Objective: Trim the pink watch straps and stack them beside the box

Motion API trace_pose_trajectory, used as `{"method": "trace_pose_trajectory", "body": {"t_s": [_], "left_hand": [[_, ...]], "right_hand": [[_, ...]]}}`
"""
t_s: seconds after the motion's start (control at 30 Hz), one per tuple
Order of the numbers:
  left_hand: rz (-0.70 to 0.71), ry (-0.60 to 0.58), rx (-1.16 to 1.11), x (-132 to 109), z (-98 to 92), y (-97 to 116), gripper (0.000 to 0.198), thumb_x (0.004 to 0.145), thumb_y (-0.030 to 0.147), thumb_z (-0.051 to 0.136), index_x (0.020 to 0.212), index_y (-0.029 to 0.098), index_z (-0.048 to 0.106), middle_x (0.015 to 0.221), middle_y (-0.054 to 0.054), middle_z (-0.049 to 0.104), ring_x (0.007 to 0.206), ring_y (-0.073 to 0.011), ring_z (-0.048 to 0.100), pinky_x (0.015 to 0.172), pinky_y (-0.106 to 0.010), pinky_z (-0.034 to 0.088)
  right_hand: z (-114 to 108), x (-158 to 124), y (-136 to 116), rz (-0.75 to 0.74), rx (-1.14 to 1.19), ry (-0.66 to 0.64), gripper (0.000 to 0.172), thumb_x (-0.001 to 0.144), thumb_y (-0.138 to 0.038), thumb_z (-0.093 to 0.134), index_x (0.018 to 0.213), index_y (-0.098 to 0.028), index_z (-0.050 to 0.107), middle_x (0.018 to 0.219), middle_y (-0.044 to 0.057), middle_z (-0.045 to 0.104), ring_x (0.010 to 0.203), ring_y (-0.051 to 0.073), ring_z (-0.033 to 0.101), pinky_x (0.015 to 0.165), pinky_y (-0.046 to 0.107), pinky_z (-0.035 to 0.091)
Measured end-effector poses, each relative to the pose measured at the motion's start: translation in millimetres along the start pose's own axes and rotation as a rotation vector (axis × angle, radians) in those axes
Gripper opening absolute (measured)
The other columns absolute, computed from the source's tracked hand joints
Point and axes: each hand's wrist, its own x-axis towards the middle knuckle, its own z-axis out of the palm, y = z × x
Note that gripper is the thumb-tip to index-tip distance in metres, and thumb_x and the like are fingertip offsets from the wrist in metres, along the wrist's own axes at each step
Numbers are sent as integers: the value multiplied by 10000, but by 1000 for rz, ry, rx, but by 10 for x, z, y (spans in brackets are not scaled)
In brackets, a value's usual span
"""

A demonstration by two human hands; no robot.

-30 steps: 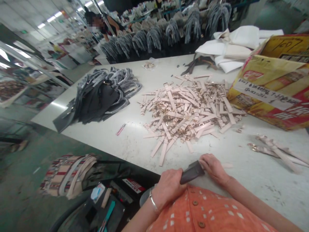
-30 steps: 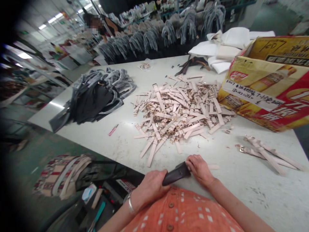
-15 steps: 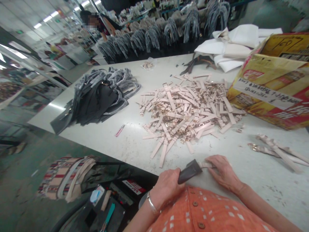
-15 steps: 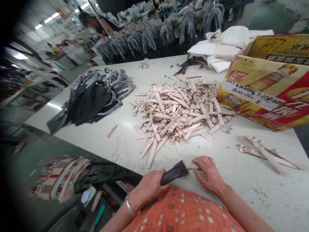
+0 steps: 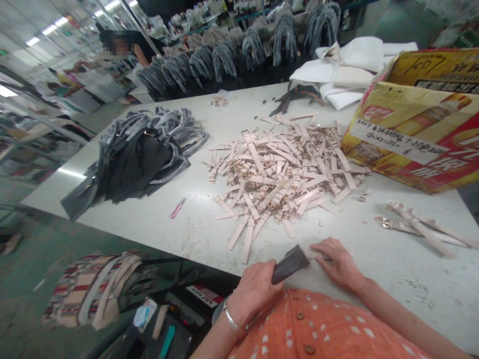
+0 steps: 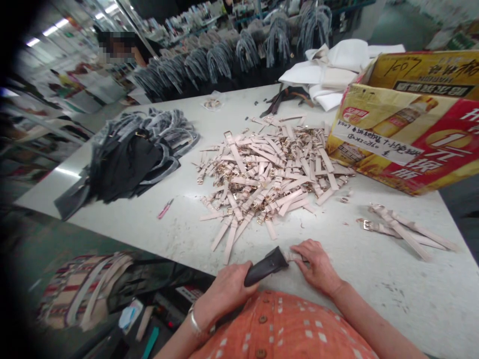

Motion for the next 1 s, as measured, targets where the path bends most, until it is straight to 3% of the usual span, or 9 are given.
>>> {"method": "trace_pose_trajectory", "body": {"t_s": [0.23,0.37,0.5,0.77,1.0], "left_hand": [[-65,84,53,-54,32,-116,329,857,427,402,1034,201,562,929,-74,668,874,-228,630,730,-298,437],[37,95,75,-58,35,33,315,864,451,412,1016,212,550,899,-62,673,846,-233,635,724,-309,448],[109,31,132,-49,-9,219,322,842,430,460,1035,188,551,918,-82,673,874,-256,633,747,-331,466],[119,-22,219,63,-195,449,307,811,338,476,1038,157,575,941,-108,670,910,-272,628,785,-362,478],[98,43,220,173,-115,539,302,812,333,470,1035,157,572,927,-107,675,887,-274,636,755,-363,483]], "right_hand": [[-1,-5,-10,16,-3,12,262,897,-300,505,1120,-176,566,931,96,624,886,238,552,796,413,426],[-41,18,-57,35,12,-25,298,896,-330,504,1147,-181,564,930,97,623,878,240,551,790,409,427],[-83,35,-98,42,45,-52,320,915,-292,449,1209,-193,530,935,94,621,882,235,541,808,412,422],[-52,24,-90,78,118,-45,390,915,-232,421,1303,-207,446,937,83,609,893,233,521,836,423,428],[-29,39,-84,117,110,40,400,906,-191,384,1299,-200,452,945,96,607,881,231,539,806,415,470]]}}
